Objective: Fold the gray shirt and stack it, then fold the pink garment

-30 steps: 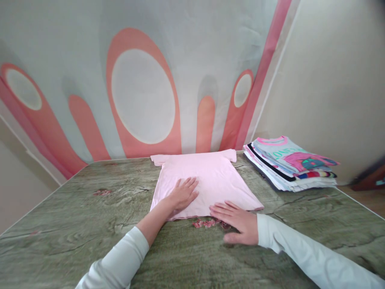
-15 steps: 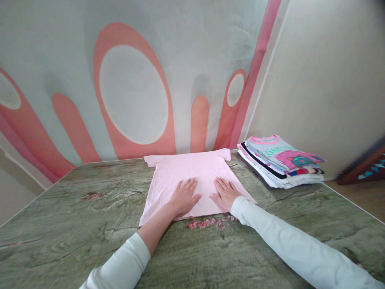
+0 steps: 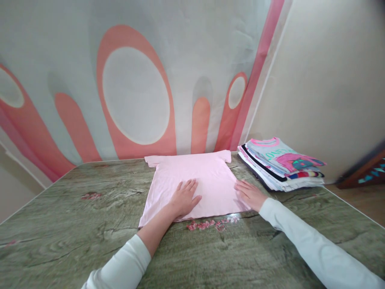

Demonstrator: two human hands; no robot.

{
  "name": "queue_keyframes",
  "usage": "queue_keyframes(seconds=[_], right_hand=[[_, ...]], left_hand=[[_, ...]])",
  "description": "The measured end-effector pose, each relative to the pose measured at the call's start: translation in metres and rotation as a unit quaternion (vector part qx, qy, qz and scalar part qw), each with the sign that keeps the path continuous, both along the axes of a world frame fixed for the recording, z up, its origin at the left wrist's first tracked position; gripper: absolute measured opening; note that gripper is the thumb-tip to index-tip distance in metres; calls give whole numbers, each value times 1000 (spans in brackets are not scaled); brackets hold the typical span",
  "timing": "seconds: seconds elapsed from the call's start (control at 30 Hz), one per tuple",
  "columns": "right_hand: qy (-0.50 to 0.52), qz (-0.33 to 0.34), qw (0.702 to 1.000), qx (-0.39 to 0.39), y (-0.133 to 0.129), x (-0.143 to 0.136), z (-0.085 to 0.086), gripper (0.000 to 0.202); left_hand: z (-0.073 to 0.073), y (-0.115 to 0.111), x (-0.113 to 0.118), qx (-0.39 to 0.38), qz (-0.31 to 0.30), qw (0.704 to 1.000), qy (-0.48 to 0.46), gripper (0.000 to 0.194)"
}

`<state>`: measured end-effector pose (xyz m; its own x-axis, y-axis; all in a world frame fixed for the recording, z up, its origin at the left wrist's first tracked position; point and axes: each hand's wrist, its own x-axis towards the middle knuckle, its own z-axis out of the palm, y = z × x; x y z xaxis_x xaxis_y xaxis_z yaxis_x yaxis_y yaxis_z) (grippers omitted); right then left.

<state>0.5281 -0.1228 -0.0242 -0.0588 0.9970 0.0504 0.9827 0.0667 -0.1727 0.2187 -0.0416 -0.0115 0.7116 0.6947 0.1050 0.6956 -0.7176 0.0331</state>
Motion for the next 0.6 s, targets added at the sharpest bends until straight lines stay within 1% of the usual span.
queue_keyframes(seconds=[0.1,0.17,0.2,0.27,0.37,0.47,0.6], right_hand=[[55,93,992,63,11,15,0,43],[89,117,985,88,14,26,-1,38],[100,114,984,96,14,31,-2,34],[106,87,985,108,13,40,-2,25],[108,52,985,125,8,44,0,17],[137,25,981,138,7,35,3,14],[158,-40,978,130,11,19,2,12]], left_hand=[[-1,0,0,2,-1,1000,-2,61],[-2,1,0,0,-2,1000,-1,61],[-2,1,0,-1,-2,1000,-1,61],[-2,1,0,-3,-1,1000,1,61],[0,0,0,-4,-2,1000,3,62],[3,-1,1,-5,-2,1000,5,61],[4,-1,1,-4,-2,1000,6,61]])
